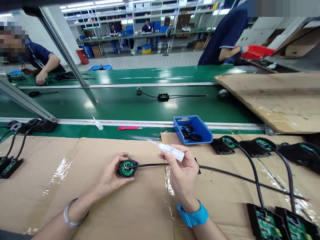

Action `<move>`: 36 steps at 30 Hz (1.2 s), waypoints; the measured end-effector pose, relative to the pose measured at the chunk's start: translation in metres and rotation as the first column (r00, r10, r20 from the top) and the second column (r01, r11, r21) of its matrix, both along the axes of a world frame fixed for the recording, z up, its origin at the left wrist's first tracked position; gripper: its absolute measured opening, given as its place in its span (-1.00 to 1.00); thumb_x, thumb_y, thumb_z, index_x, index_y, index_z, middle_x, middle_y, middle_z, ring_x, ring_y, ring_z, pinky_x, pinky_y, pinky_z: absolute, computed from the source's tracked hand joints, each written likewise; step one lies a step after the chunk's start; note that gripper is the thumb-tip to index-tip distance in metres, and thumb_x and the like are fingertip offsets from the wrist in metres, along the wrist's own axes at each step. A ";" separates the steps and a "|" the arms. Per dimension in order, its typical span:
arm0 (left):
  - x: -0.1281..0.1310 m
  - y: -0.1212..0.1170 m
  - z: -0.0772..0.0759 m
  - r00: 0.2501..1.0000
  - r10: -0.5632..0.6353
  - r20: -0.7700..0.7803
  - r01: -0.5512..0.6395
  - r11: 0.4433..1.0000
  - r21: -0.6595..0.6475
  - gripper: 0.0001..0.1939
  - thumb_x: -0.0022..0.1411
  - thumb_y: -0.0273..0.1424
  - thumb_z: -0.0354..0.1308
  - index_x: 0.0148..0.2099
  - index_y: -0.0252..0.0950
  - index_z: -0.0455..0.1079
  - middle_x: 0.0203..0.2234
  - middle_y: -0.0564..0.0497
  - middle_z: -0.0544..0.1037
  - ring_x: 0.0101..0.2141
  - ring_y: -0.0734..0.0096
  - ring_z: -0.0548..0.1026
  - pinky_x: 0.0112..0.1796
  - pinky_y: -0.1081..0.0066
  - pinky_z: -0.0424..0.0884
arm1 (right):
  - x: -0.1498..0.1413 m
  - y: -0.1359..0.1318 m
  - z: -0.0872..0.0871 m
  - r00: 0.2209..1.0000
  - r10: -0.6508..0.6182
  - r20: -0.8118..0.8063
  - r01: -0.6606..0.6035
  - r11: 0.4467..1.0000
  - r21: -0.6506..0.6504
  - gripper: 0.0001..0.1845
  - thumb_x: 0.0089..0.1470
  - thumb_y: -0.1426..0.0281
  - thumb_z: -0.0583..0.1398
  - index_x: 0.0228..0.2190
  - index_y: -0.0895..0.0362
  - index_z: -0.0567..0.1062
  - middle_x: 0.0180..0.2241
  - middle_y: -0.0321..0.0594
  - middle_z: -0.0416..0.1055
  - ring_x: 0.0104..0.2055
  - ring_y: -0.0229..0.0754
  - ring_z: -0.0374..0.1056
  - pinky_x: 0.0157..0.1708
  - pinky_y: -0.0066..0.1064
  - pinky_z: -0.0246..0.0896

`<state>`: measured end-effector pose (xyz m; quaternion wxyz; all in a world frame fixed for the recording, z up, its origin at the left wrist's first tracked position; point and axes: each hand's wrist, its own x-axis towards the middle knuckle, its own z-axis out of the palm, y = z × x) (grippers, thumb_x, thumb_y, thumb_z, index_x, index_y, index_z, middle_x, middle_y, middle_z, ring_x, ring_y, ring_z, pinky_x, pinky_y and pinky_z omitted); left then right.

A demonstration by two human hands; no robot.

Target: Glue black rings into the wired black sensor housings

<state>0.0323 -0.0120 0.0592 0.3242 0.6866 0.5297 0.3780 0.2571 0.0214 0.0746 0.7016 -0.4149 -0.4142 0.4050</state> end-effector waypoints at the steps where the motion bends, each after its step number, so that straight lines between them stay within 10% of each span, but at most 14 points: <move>1: -0.002 0.002 0.000 0.999 0.002 -0.052 -0.001 0.999 0.033 -0.49 -0.11 -0.32 0.49 -0.13 -0.23 0.34 -0.06 -0.14 0.49 0.05 0.01 0.42 0.02 0.09 0.36 | 0.000 0.008 -0.001 1.000 0.012 0.027 -0.012 1.000 -0.024 -0.68 -0.03 0.26 0.40 -0.27 0.09 0.45 -0.35 -0.29 0.52 -0.37 -0.23 0.50 -0.29 -0.32 0.49; 14: -0.002 0.009 -0.003 0.987 0.078 -0.144 -0.086 0.995 -0.047 -0.50 -0.15 -0.37 0.48 -0.20 -0.24 0.29 -0.25 0.01 0.49 -0.20 0.18 0.47 -0.18 0.24 0.39 | -0.032 0.152 -0.030 0.693 0.213 0.689 -0.100 0.974 -0.201 -0.78 0.20 0.27 0.25 -0.28 0.20 0.49 -0.31 -0.27 0.47 -0.27 -0.21 0.43 -0.17 -0.22 0.39; 22: -0.004 0.005 0.007 0.981 -0.035 -0.191 0.039 0.999 0.016 -0.46 -0.06 -0.36 0.39 -0.01 -0.20 0.32 -0.05 -0.11 0.47 -0.02 0.00 0.40 -0.01 0.08 0.36 | -0.033 0.146 -0.039 0.488 0.222 0.844 -0.082 0.975 -0.209 -0.77 0.22 0.30 0.24 -0.17 0.20 0.48 -0.21 -0.22 0.48 -0.20 -0.18 0.45 -0.14 -0.20 0.41; 28: -0.009 0.003 0.013 0.976 -0.098 -0.195 0.101 0.995 0.005 -0.52 0.00 -0.43 0.31 0.02 -0.17 0.36 -0.04 -0.08 0.50 -0.01 0.00 0.40 0.00 0.06 0.36 | 0.006 0.134 -0.001 0.334 0.144 0.931 -0.010 0.989 -0.150 -0.70 0.21 0.40 0.25 -0.03 0.18 0.43 -0.13 -0.19 0.47 -0.15 -0.17 0.45 -0.13 -0.22 0.42; 36: -0.010 0.003 0.013 0.983 -0.098 -0.153 0.091 0.995 -0.048 -0.41 -0.10 -0.26 0.46 0.00 -0.18 0.40 -0.05 -0.11 0.48 0.01 0.00 0.38 0.05 0.06 0.32 | 0.086 0.125 0.035 0.107 0.112 0.988 0.085 0.989 -0.122 -0.86 0.21 0.34 0.25 -0.31 0.18 0.49 -0.37 -0.31 0.44 -0.42 -0.31 0.38 -0.40 -0.43 0.37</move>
